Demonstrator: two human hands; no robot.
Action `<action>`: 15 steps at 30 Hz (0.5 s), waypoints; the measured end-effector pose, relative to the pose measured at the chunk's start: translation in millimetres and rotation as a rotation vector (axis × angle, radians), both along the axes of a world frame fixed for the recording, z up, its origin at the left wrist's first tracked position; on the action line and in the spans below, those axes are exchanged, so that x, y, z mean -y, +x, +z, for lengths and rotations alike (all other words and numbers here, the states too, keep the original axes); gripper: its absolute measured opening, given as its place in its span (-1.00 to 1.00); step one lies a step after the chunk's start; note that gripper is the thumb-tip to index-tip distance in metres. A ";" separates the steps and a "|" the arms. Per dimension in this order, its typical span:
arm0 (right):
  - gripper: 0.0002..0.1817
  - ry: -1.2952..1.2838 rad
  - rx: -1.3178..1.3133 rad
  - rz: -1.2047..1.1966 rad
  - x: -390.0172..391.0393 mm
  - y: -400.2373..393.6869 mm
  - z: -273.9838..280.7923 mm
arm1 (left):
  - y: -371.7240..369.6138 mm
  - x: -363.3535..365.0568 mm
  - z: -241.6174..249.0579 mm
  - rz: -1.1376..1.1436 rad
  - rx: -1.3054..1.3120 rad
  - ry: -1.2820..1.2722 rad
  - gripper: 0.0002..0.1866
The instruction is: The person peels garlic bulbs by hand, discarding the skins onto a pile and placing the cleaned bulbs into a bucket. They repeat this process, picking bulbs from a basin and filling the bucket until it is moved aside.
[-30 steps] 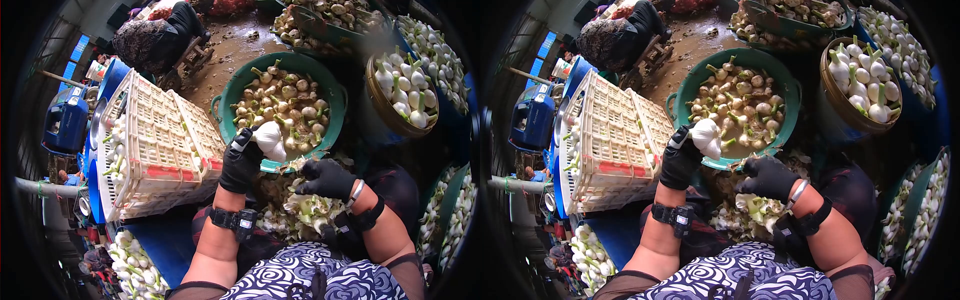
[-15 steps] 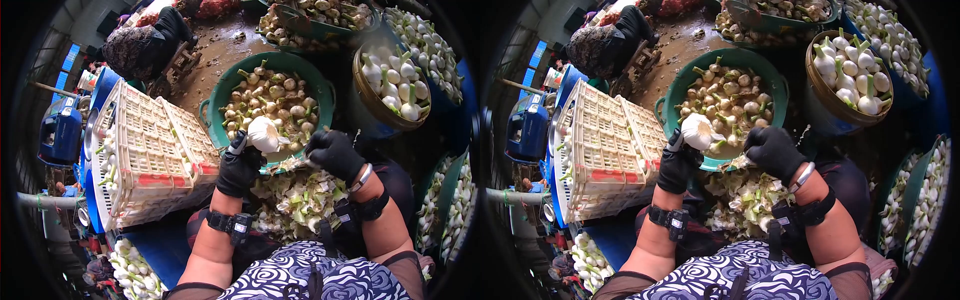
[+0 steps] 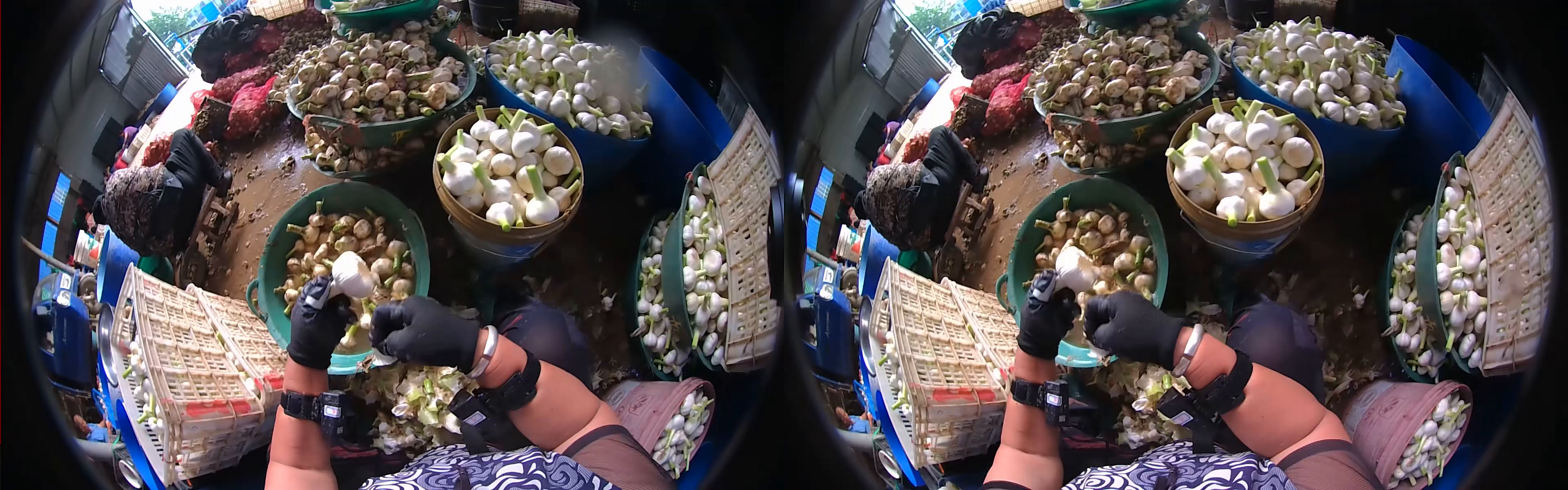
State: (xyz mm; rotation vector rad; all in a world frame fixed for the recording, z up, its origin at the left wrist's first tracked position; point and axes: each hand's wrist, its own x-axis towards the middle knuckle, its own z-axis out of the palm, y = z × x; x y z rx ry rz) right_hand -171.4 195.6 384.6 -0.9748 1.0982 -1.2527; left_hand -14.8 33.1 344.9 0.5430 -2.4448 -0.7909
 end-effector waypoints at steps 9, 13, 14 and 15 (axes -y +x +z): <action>-0.76 0.190 -0.966 0.127 -16.5 -1.7 0.1 | -212.3 -28.0 75.3 -0.430 -0.149 1.042 -0.66; -0.78 0.236 -1.075 0.172 -17.3 -6.6 12.5 | -155.9 -6.5 47.8 -0.208 -0.219 1.092 -0.67; -0.79 0.225 -1.052 0.092 -18.6 -5.6 11.4 | -128.3 6.1 29.7 -0.112 -0.222 1.123 -0.67; -0.77 0.166 -0.987 0.021 -20.7 -5.6 7.5 | -94.6 16.1 7.4 0.001 -0.221 1.149 -0.67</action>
